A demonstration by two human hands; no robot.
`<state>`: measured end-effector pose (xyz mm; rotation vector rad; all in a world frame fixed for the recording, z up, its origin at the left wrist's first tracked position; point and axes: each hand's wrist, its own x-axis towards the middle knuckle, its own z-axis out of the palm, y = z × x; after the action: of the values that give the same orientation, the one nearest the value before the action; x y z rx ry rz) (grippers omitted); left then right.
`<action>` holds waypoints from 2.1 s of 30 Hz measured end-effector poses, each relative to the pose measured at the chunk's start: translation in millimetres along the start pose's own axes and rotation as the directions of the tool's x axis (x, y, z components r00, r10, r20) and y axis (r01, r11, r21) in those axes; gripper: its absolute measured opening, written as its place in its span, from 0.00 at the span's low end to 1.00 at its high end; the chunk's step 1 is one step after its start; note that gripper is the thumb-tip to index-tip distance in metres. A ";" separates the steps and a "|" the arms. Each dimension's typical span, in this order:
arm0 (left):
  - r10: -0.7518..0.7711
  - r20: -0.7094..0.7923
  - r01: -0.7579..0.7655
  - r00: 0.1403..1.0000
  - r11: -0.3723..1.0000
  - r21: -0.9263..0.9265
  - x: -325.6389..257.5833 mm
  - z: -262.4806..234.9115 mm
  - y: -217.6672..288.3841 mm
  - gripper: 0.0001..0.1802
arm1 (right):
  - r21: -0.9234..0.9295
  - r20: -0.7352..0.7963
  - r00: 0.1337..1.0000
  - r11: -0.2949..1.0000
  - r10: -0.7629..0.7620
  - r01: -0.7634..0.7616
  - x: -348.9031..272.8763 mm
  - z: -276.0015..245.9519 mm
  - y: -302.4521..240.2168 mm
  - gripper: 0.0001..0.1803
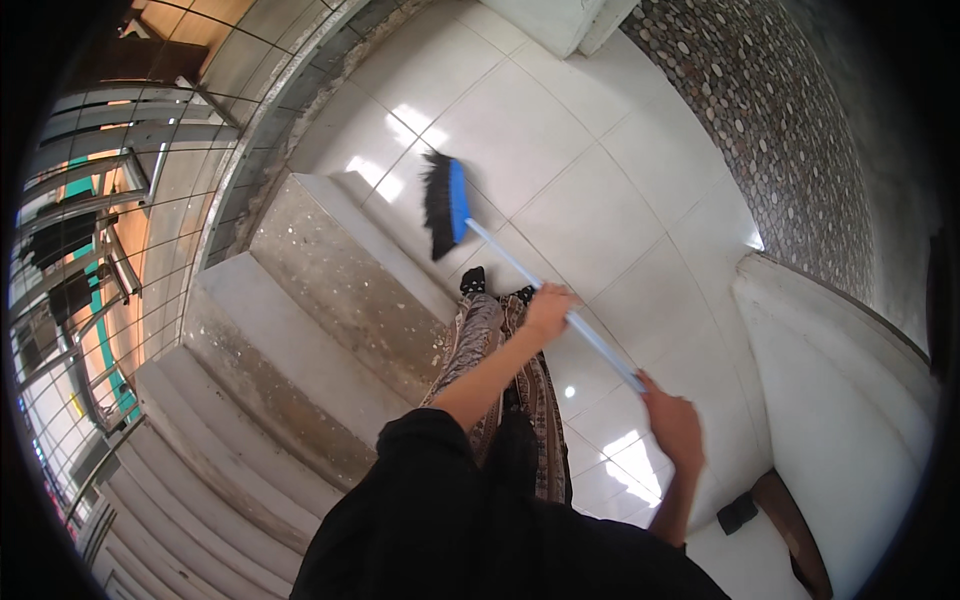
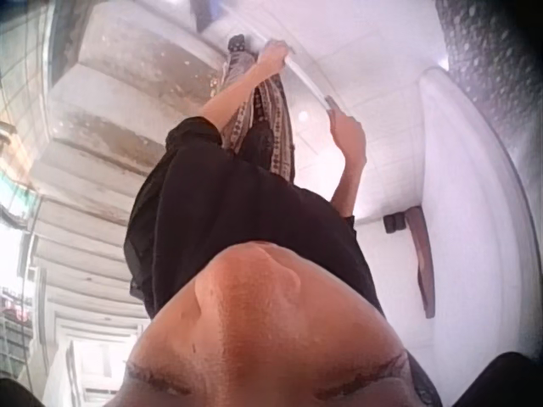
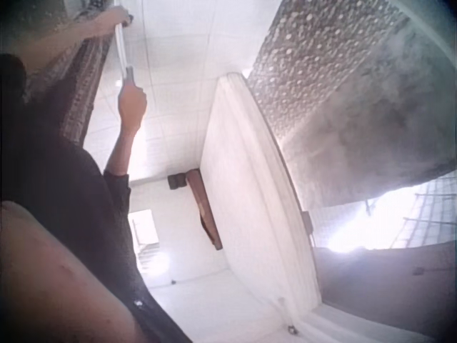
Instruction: The person picks up a broom and sweeps the tiled floor of a gym area, moving around exercise equipment and sweeping debris toward a central area.
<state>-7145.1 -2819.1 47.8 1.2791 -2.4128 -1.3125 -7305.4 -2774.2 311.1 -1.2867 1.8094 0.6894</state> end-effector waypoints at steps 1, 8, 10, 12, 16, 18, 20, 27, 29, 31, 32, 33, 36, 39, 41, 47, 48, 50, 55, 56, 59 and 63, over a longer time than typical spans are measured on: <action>0.016 0.098 -0.012 0.995 0.999 -0.034 10.6 3.4 27.5 0.20 | -0.044 -0.045 0.999 0.999 0.003 -0.005 -14.4 -16.1 14.3 0.18; -0.041 0.006 0.041 0.999 0.973 -0.229 -21.0 -69.3 83.3 0.24 | 0.199 -0.011 0.998 0.978 -0.066 0.067 -68.1 -45.7 57.3 0.18; -0.068 -0.090 0.057 0.994 0.991 -0.118 -36.4 -80.2 29.9 0.23 | 0.272 0.032 0.994 0.957 -0.109 0.096 -28.3 -9.4 34.8 0.18; -0.150 -0.122 0.162 0.981 0.983 0.089 -39.3 -91.9 -32.0 0.30 | 0.425 0.064 0.980 0.894 -0.186 0.142 22.9 27.0 -14.3 0.19; -0.406 -0.070 0.366 0.911 0.719 0.591 -17.8 -85.8 -121.5 0.44 | 0.546 -0.136 0.976 0.808 -0.172 0.219 91.6 102.0 -100.1 0.19; -0.461 0.038 0.304 0.887 0.643 0.704 -5.5 -76.9 -125.4 0.45 | 0.562 -0.058 0.995 0.821 -0.078 0.098 86.8 106.0 -91.6 0.19; -0.362 0.159 0.191 0.918 0.759 0.622 2.7 -49.7 -91.6 0.41 | 0.562 -0.020 1.000 0.827 -0.011 0.021 70.2 108.8 -62.8 0.19; 0.105 0.373 -0.135 0.922 0.989 0.057 33.3 15.9 62.5 0.31 | 0.260 0.029 0.950 0.916 0.310 -0.306 -58.3 -2.9 25.2 0.18; 0.170 0.433 -0.156 0.885 0.985 -0.069 41.4 -19.9 86.3 0.24 | 0.327 -0.052 0.955 0.909 0.291 -0.259 -82.9 -26.1 34.7 0.17; 0.209 0.431 -0.193 0.878 0.978 -0.082 43.3 -63.9 92.8 0.20 | 0.440 -0.006 0.957 0.860 0.291 -0.259 -88.3 -42.2 32.3 0.17; 0.165 0.430 -0.157 0.888 0.986 -0.056 43.3 -93.6 87.3 0.21 | 0.501 0.016 0.962 0.831 0.272 -0.243 -86.9 -44.7 28.4 0.17; 0.122 0.425 -0.124 0.897 0.992 -0.023 44.3 -124.0 71.9 0.22 | 0.528 0.012 0.975 0.827 0.221 -0.193 -72.7 -41.9 18.2 0.18; 0.005 0.166 -0.012 0.986 0.999 0.042 52.8 -189.2 -9.1 0.28 | 0.662 -0.063 0.991 0.748 0.117 -0.046 11.2 -12.4 -47.5 0.17; -0.037 -0.145 0.077 0.989 0.957 0.280 55.4 -231.1 -153.3 0.31 | 0.729 -0.294 0.950 0.618 -0.108 0.296 133.3 18.9 -172.6 0.19; -0.064 -0.171 0.137 0.983 0.877 0.461 68.4 -242.3 -227.7 0.32 | 0.705 -0.243 0.967 0.670 -0.076 0.230 164.8 -2.2 -248.0 0.18; -0.077 0.237 -0.075 0.968 0.816 0.573 103.2 -175.8 -203.9 0.34 | 0.854 -0.148 0.960 0.520 0.237 0.004 126.8 22.9 -233.7 0.20; -0.053 0.362 -0.154 0.931 0.841 0.518 99.8 -173.3 -141.9 0.36 | 0.844 0.130 0.953 0.473 0.274 -0.252 101.5 17.0 -208.9 0.20; 0.110 0.416 -0.234 0.902 0.937 0.258 86.0 -122.3 -103.6 0.31 | 0.804 0.018 0.923 0.543 0.383 -0.241 46.0 14.3 -172.8 0.21; 0.455 0.476 -0.440 0.753 0.885 -0.150 91.1 -148.2 13.4 0.06 | 0.730 0.205 0.842 0.495 0.499 -0.471 -54.1 -82.3 -124.5 0.21; 0.484 0.464 -0.433 0.743 0.874 -0.219 94.2 -161.1 25.1 0.05 | 0.731 0.226 0.839 0.483 0.495 -0.482 -62.9 -99.9 -125.2 0.21; 0.470 0.159 -0.444 0.868 0.879 -0.175 106.8 -213.4 -8.2 0.06 | 0.817 0.213 0.900 0.435 0.381 -0.378 -34.6 -112.6 -132.8 0.21; 0.385 0.066 -0.388 0.920 0.920 0.047 179.5 -267.9 -136.8 0.12 | 0.881 -0.178 0.971 0.465 0.160 0.085 107.1 -82.5 -186.6 0.20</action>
<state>-7053.1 -3156.7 63.7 0.7232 -2.5827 -1.1811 -7171.7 -2956.8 267.7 -0.5828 1.9388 -0.4573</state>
